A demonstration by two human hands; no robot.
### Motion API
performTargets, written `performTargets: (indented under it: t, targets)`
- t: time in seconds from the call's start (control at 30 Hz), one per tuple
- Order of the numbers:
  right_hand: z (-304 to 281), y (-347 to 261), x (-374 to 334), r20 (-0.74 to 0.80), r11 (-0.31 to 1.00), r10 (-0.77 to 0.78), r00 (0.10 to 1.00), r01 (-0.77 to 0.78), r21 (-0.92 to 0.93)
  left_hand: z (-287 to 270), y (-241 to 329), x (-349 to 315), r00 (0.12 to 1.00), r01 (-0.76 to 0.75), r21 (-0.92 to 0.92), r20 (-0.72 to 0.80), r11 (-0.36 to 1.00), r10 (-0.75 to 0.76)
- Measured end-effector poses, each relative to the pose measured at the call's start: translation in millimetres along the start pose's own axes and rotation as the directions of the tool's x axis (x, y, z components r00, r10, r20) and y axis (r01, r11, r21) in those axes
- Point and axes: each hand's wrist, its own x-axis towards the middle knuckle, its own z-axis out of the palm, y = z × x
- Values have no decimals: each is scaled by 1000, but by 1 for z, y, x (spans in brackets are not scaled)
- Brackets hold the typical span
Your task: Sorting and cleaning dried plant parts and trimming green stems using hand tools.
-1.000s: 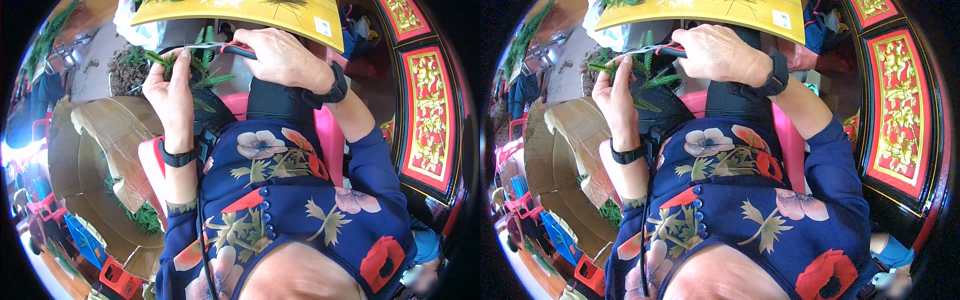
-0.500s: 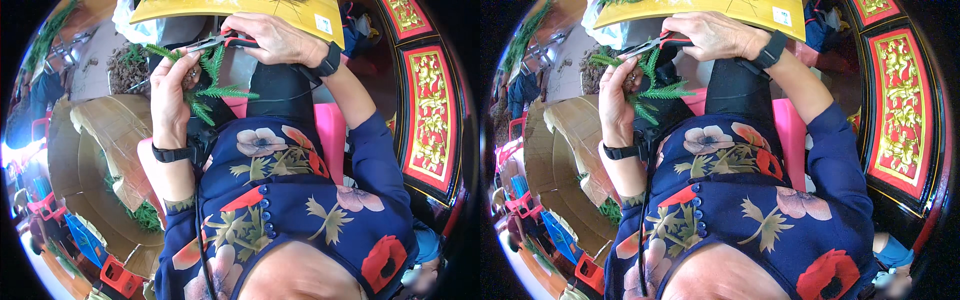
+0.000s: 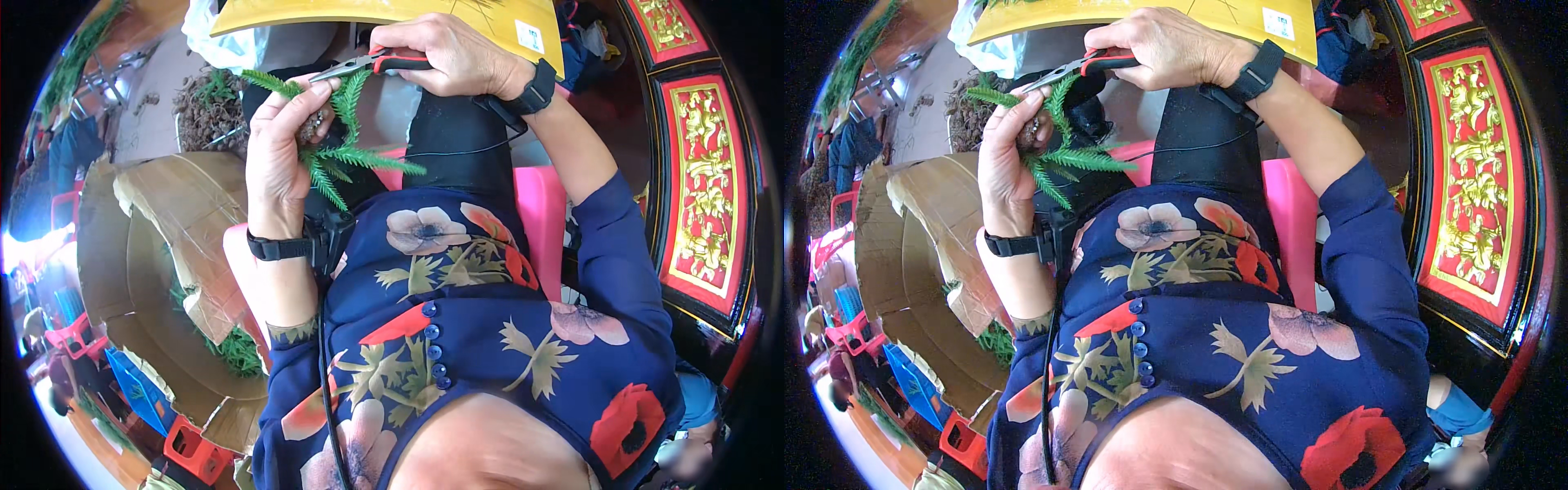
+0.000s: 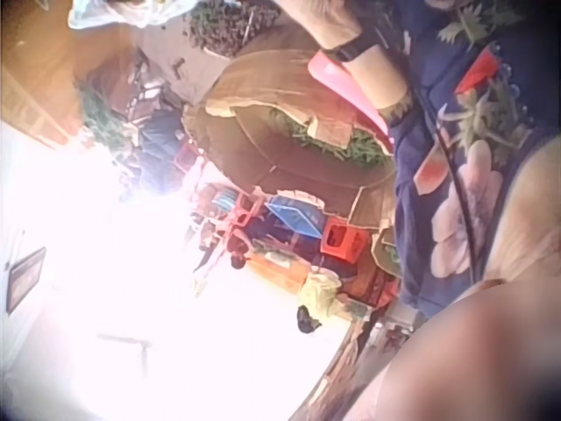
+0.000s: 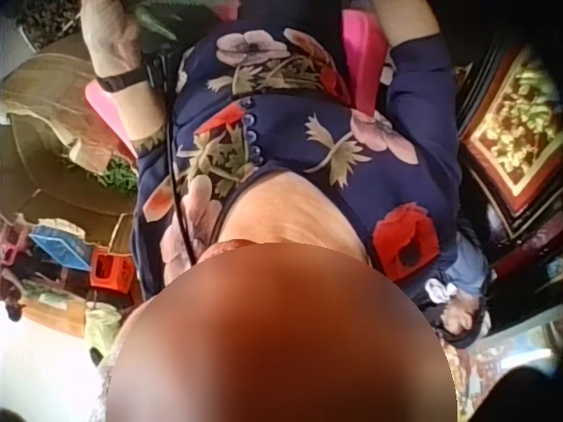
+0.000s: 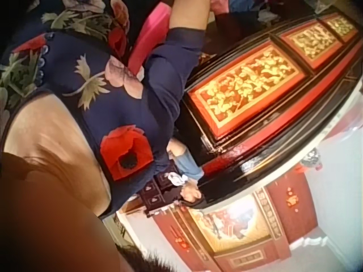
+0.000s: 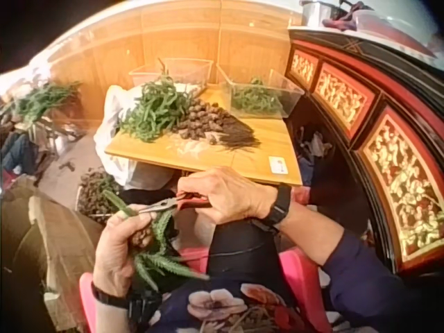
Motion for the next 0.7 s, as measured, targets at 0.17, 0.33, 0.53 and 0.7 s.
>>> performTargets:
  t: [0.17,0.33,0.53,0.7]
  targets:
    - [7,-4,-2,200,956,291,936,-293,-19,9,-11,1,959,-168,229,-186,959,212]
    - [3,-25,9,190,825,549,814,-564,33,7,-18,4,912,-250,315,-240,916,331]
    - [12,-39,-4,125,883,460,879,-467,40,5,-16,6,878,-297,297,-289,907,382]
    - [23,-42,-9,100,857,515,852,-507,-95,8,-16,3,870,-332,296,-272,896,412]
